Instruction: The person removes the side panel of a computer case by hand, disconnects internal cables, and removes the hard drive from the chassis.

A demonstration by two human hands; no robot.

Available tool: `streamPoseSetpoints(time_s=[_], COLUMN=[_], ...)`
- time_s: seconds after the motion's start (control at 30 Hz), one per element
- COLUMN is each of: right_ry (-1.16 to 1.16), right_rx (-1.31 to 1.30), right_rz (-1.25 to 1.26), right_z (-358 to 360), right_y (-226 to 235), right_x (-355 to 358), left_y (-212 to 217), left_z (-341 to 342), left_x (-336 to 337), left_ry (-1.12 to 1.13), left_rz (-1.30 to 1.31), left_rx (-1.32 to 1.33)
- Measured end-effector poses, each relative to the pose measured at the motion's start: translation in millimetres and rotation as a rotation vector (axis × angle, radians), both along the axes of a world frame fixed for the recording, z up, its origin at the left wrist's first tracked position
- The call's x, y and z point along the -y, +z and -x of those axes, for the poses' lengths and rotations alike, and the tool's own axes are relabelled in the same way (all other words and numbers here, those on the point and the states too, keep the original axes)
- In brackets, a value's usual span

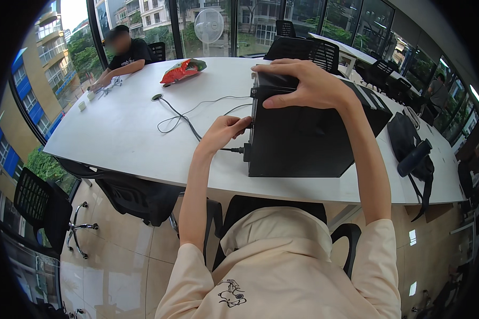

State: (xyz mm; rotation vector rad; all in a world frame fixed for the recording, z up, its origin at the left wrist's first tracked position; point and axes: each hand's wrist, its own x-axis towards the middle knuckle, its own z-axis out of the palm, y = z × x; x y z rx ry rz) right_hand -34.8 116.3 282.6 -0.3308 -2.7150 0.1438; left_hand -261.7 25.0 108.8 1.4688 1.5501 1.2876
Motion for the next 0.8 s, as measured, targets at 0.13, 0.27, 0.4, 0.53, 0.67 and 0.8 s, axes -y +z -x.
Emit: streamPoseSetpoints(time_s=[0.13, 0.27, 0.4, 0.53, 0.67, 0.8], right_ry=[-0.01, -0.027, -0.002, -0.003, 0.016, 0.009], right_rx=[0.007, 0.003, -0.021, 0.004, -0.043, -0.027], right_rz=[0.012, -0.014, -0.025, 0.011, -0.036, -0.017], right_z=[1.1, -0.8, -0.7, -0.6, -1.5, -1.1], right_y=[3.7, -0.9, 0.2, 2.0, -2.6, -1.0], right_x=[5.2, 0.7, 3.0, 3.1, -0.3, 0.4], left_y=[-4.4, -3.3, 4.7, 2.3, 3.8, 5.3], left_z=[11.9, 7.4, 7.7, 14.3, 9.1, 6.8], left_x=[-3.7, -4.4, -0.4, -4.5, -2.8, 1.4], left_ry=[-0.054, -0.043, -0.043, -0.07, -0.037, -0.045], left_rz=[0.039, -0.003, 0.029, 0.062, 0.086, 0.063], left_rx=[-0.046, -0.066, -0.105, -0.116, -0.118, -0.086])
